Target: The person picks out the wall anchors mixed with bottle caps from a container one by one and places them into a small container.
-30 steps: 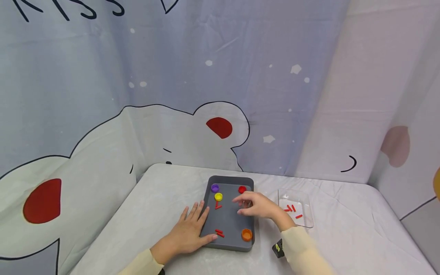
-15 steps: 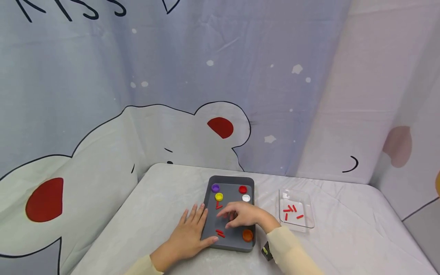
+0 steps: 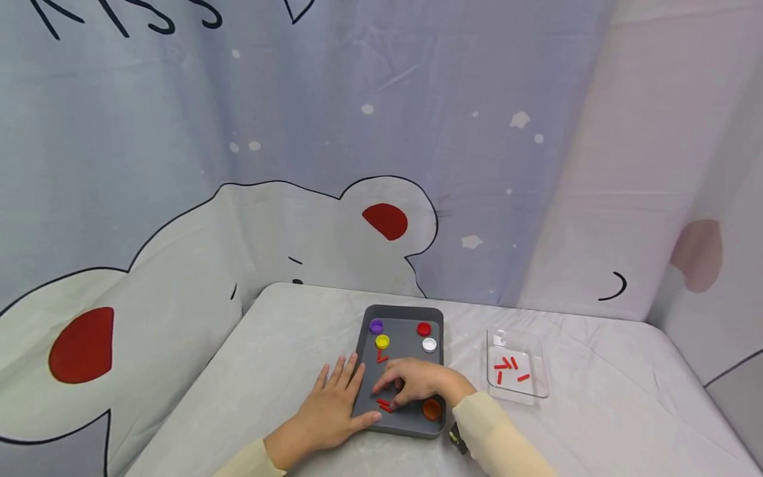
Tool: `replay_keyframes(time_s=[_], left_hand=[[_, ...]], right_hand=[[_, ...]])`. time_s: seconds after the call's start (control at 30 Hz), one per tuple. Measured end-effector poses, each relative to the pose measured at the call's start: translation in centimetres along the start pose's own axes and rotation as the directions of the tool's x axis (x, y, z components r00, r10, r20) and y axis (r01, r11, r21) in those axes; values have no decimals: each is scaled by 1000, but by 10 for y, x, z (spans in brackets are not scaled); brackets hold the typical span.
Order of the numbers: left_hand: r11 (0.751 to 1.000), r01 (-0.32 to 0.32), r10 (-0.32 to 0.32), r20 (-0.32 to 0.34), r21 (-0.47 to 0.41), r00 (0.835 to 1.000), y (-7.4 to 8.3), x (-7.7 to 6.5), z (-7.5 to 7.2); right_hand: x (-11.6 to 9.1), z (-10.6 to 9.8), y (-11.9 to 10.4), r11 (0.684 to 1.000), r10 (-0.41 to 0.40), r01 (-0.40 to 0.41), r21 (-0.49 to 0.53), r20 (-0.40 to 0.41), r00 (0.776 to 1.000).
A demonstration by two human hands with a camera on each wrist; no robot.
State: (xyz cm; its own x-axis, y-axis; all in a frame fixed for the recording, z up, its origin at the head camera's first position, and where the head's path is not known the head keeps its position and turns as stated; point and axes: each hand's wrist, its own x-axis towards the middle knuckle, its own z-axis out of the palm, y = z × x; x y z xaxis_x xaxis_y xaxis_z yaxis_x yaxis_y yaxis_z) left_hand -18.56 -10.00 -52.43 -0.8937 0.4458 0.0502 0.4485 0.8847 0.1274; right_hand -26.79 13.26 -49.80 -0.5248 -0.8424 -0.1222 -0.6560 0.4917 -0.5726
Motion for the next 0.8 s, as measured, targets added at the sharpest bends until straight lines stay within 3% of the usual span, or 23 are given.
replay_keyframes(time_s=[0.17,0.5,0.8], left_hand=[[1000,-3,3,11,-8,1000,0,0,-1],[1000,-7,7,15,2,1000,-1,0,-1],[1000,-5,6,22,-17,1000,0,0,-2]], right_hand=[[4,3,1,999,8,-8,-42,15,1000],[7,4,2,999,30,-29,-23,22,999],[5,4,1,1000,-4,4,-10,9,1000]])
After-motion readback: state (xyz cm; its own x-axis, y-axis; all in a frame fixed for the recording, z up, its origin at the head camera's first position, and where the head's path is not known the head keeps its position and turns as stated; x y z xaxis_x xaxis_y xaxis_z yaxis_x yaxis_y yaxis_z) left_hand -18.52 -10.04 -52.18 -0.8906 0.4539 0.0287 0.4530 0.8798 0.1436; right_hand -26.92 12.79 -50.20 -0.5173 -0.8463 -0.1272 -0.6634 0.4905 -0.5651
